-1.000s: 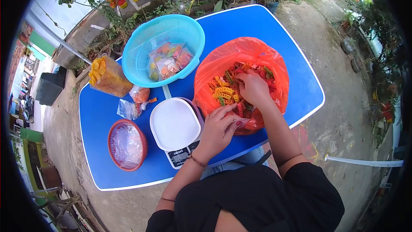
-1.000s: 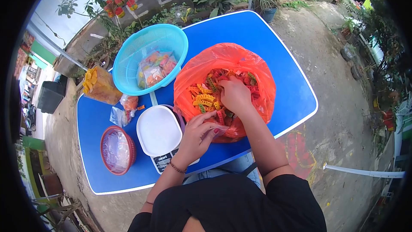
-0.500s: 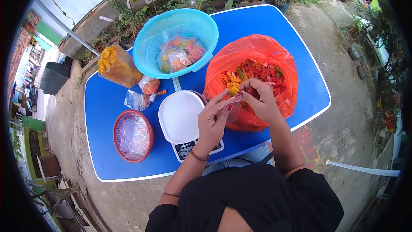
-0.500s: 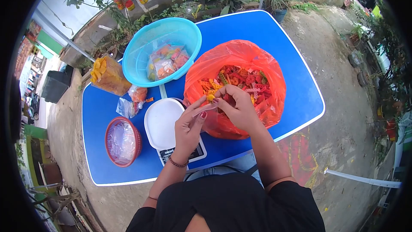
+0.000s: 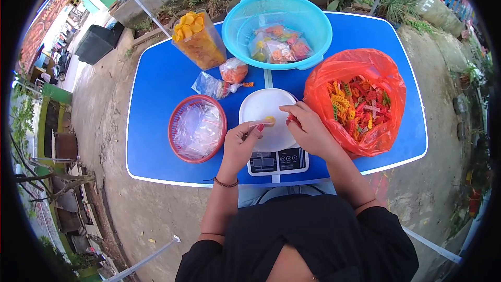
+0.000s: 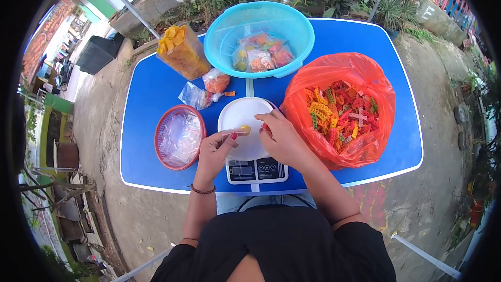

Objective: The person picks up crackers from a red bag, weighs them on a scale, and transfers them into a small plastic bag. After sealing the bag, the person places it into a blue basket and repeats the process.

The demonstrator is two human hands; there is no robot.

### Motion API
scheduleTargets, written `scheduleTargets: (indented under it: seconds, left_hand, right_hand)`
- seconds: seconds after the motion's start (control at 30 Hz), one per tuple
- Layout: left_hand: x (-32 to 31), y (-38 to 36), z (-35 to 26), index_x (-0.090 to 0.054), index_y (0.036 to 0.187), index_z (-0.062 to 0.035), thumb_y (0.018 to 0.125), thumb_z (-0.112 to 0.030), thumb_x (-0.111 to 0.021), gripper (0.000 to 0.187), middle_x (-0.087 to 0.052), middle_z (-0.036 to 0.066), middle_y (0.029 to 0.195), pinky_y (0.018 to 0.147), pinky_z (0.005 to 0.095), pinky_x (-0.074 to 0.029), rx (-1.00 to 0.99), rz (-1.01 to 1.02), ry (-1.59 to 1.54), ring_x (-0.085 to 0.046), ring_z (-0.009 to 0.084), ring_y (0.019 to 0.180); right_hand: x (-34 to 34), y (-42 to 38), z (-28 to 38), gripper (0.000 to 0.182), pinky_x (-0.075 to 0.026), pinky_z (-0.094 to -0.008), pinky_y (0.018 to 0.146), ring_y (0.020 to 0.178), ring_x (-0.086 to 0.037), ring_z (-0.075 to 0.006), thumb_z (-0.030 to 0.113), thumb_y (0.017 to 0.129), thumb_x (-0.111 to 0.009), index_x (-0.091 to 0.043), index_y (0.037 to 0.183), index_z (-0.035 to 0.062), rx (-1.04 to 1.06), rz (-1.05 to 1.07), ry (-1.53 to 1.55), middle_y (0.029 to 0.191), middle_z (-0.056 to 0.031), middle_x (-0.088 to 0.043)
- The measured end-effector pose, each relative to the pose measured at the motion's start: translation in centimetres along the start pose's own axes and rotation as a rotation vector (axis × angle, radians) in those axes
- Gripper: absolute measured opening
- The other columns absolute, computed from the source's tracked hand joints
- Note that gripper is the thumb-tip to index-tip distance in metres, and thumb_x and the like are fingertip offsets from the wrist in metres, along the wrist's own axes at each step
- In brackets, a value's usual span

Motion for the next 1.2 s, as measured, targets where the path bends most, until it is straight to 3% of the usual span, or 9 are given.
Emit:
scheduleTargets:
  seconds: [0.03,0.2,0.4,0.43,0.63,0.83,0.93,1.03,1.2]
  left_hand:
    - [0.4,-0.2,0.6,-0.074,0.12,-0.0045,0.103,-0.02,-0.061,0.027,-0.076,0.005,0.103,0.075,0.0221,-0.048,0.029,-0.019,-0.005,-0.063,0.0068,0.086]
    - [1.1,-1.0,-0.1,-0.074,0.12,-0.0054,0.103,-0.021,-0.061,0.026,-0.075,0.004,0.095,0.066,0.0203,-0.044,0.082,-0.053,-0.027,-0.063,0.0066,0.078]
    - [2.7,-1.0,-1.6,-0.07,0.122,-0.0017,0.103,-0.02,-0.062,0.028,-0.073,0.007,0.111,0.081,0.0241,-0.05,-0.241,-0.211,-0.224,-0.064,0.0087,0.091]
    - [2.9,-1.1,-1.1,-0.07,0.12,0.0004,0.103,-0.018,-0.061,0.027,-0.073,0.009,0.114,0.093,0.0279,-0.049,-0.198,-0.236,-0.228,-0.065,0.0129,0.105]
    - [1.3,-1.0,-0.2,-0.068,0.122,0.003,0.103,-0.015,-0.059,0.027,-0.069,0.015,0.124,0.104,0.0328,-0.046,-0.251,-0.233,-0.343,-0.063,0.0198,0.117]
    - [0.5,-0.2,-0.3,-0.066,0.123,0.0051,0.104,-0.011,-0.055,0.027,-0.067,0.021,0.128,0.114,0.042,-0.039,-0.286,-0.254,-0.491,-0.06,0.0293,0.126]
    - [0.5,0.0,0.1,-0.066,0.123,0.0048,0.104,-0.011,-0.055,0.027,-0.065,0.023,0.129,0.116,0.0428,-0.037,-0.343,-0.279,-0.507,-0.058,0.0305,0.128]
    - [0.3,0.2,-0.1,-0.066,0.122,0.0047,0.104,-0.01,-0.055,0.026,-0.065,0.023,0.129,0.116,0.0433,-0.037,-0.36,-0.278,-0.526,-0.058,0.031,0.128]
    - [-0.1,0.5,0.1,-0.066,0.12,0.005,0.104,-0.01,-0.055,0.025,-0.065,0.023,0.129,0.116,0.0438,-0.037,-0.341,-0.292,-0.525,-0.058,0.0313,0.128]
  right_hand:
    - [-0.6,0.1,-0.4,0.028,-0.051,-0.0378,0.076,0.082,-0.062,-0.0307,-0.006,0.088,-0.056,-0.062,0.115,-0.0048,-0.011,0.043,-0.036,0.099,-0.0169,-0.062]
    - [-1.5,0.3,-0.2,0.036,-0.054,-0.0383,0.083,0.094,-0.067,-0.0316,-0.008,0.089,-0.055,-0.059,0.124,-0.0027,0.022,0.051,-0.14,0.11,-0.0195,-0.064]
    - [-1.9,0.1,0.8,0.04,-0.056,-0.0375,0.084,0.097,-0.069,-0.0309,-0.008,0.089,-0.059,-0.059,0.128,0.0004,0.067,0.086,-0.088,0.114,-0.0192,-0.065]
    - [-2.0,0.1,0.9,0.041,-0.057,-0.0374,0.085,0.098,-0.069,-0.0308,-0.007,0.089,-0.06,-0.059,0.129,0.0009,0.063,0.1,-0.054,0.115,-0.0191,-0.065]
    - [-1.9,0.2,0.9,0.044,-0.056,-0.0377,0.086,0.101,-0.069,-0.0305,-0.004,0.09,-0.062,-0.058,0.134,0.0021,0.151,0.083,-0.175,0.12,-0.0185,-0.065]
    - [-0.9,0.3,2.5,0.034,-0.056,-0.0362,0.084,0.098,-0.07,-0.0303,-0.003,0.089,-0.065,-0.063,0.123,-0.0007,0.351,-0.075,-0.204,0.11,-0.0175,-0.066]
    - [0.3,-0.4,1.0,0.026,-0.057,-0.0343,0.08,0.096,-0.07,-0.0307,-0.003,0.089,-0.066,-0.065,0.115,-0.0019,0.171,-0.056,-0.158,0.106,-0.0181,-0.067]
    - [1.0,-1.6,1.2,0.022,-0.056,-0.0414,0.083,0.093,-0.068,-0.0371,-0.004,0.087,-0.064,-0.064,0.11,-0.0032,0.053,-0.025,-0.181,0.105,-0.0191,-0.067]
    - [0.5,-2.8,0.4,0.024,-0.055,-0.0403,0.086,0.101,-0.067,-0.0361,-0.007,0.085,-0.063,-0.065,0.108,-0.0029,0.114,-0.087,-0.271,0.108,-0.0199,-0.067]
Point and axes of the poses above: each hand's wrist, its own y-axis towards the middle knuckle, its own x-axis out of the back of the hand, z = x × y, the point moved 6 cm from there along y, towards the middle knuckle
